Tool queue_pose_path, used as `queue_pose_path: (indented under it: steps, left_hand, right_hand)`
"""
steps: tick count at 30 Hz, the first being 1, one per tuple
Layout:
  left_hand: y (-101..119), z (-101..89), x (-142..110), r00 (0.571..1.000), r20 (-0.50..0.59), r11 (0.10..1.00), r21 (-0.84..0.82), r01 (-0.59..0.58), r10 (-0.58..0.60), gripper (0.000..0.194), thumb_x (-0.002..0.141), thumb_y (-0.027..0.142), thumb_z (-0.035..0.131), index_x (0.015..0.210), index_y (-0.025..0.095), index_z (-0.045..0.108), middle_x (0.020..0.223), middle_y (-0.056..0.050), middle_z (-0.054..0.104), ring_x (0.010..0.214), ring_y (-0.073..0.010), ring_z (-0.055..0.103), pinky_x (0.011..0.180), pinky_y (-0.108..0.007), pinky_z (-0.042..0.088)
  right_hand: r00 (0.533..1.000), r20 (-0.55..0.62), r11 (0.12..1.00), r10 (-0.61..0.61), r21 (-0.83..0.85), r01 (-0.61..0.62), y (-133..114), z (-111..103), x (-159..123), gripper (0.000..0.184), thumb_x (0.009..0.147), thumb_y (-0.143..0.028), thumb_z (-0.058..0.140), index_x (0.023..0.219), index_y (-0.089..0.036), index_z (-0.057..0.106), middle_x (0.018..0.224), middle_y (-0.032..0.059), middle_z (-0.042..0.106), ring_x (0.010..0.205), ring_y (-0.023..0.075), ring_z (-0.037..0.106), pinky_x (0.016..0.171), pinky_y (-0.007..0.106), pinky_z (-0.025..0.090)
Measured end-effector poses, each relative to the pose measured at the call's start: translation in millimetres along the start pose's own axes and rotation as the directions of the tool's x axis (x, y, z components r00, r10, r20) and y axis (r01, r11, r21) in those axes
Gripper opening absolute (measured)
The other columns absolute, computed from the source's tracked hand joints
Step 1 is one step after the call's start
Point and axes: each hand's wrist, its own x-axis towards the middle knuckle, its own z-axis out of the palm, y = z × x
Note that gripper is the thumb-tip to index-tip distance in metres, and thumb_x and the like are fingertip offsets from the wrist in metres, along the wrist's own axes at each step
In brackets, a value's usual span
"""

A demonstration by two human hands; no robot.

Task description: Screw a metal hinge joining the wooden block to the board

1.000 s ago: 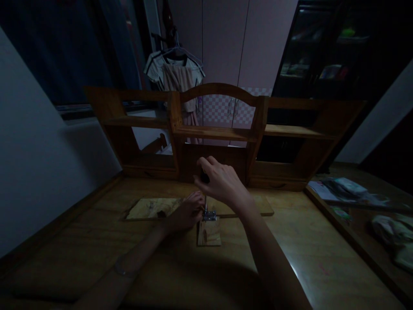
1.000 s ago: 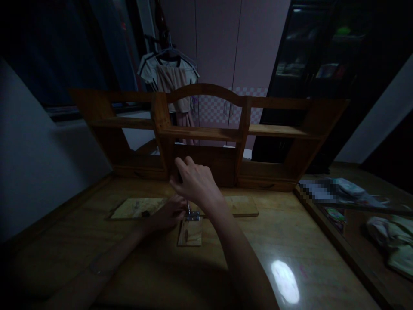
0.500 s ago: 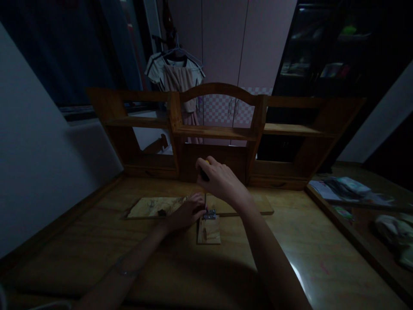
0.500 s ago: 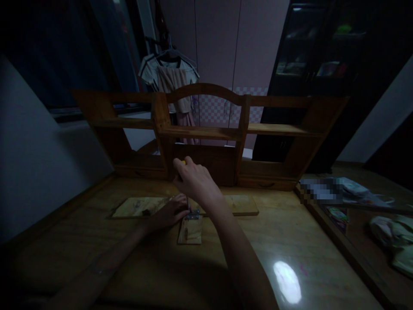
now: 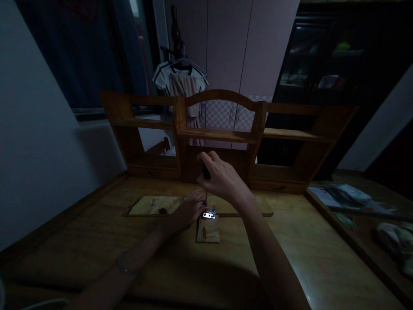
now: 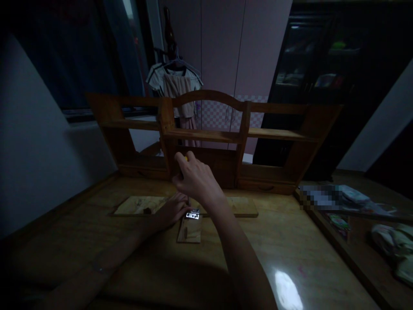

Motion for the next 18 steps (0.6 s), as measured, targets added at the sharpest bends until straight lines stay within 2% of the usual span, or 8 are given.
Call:
queue_pose_path:
  steps: [3, 7, 13, 18]
  left_hand:
    - [-4.0, 4.2, -0.9, 1.000, -0.010, 1.000, -0.013, -0.015, 0.015, 0.017, 0.094, 0.029, 0.055, 0.083, 0.017, 0.057, 0.096, -0.007, 0.057, 0.102, -0.0232, 0.052, 0.096, -0.041, 0.043]
    - [-6.1, 6.0, -0.3, 1.000, -0.006, 0.999, -0.037, 0.002, -0.002, 0.017, 0.092, 0.033, 0.059, 0.086, 0.017, 0.057, 0.098, -0.006, 0.058, 0.103, -0.0232, 0.052, 0.097, -0.040, 0.042]
    - [-1.7, 0.0, 0.7, 0.998, 0.033, 0.998, -0.040, 0.046, -0.044, 0.019, 0.092, 0.034, 0.059, 0.084, 0.017, 0.059, 0.097, -0.006, 0.059, 0.100, -0.0225, 0.054, 0.092, -0.037, 0.044]
    - [-1.7, -1.9, -1.4, 0.996, 0.080, 1.000, -0.014, 0.028, -0.027, 0.023, 0.093, 0.037, 0.056, 0.085, 0.016, 0.062, 0.097, -0.007, 0.060, 0.099, -0.0220, 0.055, 0.089, -0.035, 0.044]
  right_hand:
    - [1.000, -0.008, 0.999, 0.023, -0.033, -0.023, -1.8, -2.5, -1.9, 0.029, 0.091, -0.032, 0.050, 0.118, -0.023, 0.048, 0.108, 0.0065, 0.057, 0.079, 0.0189, 0.060, 0.063, 0.030, 0.035]
    - [1.000, -0.002, 1.000, 0.016, -0.016, -0.016, 0.1, -3.2, -3.0, 0.025, 0.090, -0.025, 0.049, 0.116, -0.023, 0.049, 0.108, 0.0064, 0.058, 0.085, 0.0202, 0.061, 0.069, 0.030, 0.038]
    - [1.000, 0.028, 0.995, -0.008, 0.100, 0.005, 7.4, -2.7, -4.9, 0.045, 0.085, -0.023, 0.054, 0.128, -0.024, 0.044, 0.114, 0.0070, 0.055, 0.096, 0.0222, 0.061, 0.079, 0.031, 0.041]
    - [0.998, 0.056, 0.997, 0.009, 0.082, -0.014, 9.4, 6.2, -2.2, 0.035, 0.087, -0.028, 0.056, 0.121, -0.024, 0.048, 0.112, 0.0069, 0.056, 0.094, 0.0216, 0.062, 0.078, 0.031, 0.041]
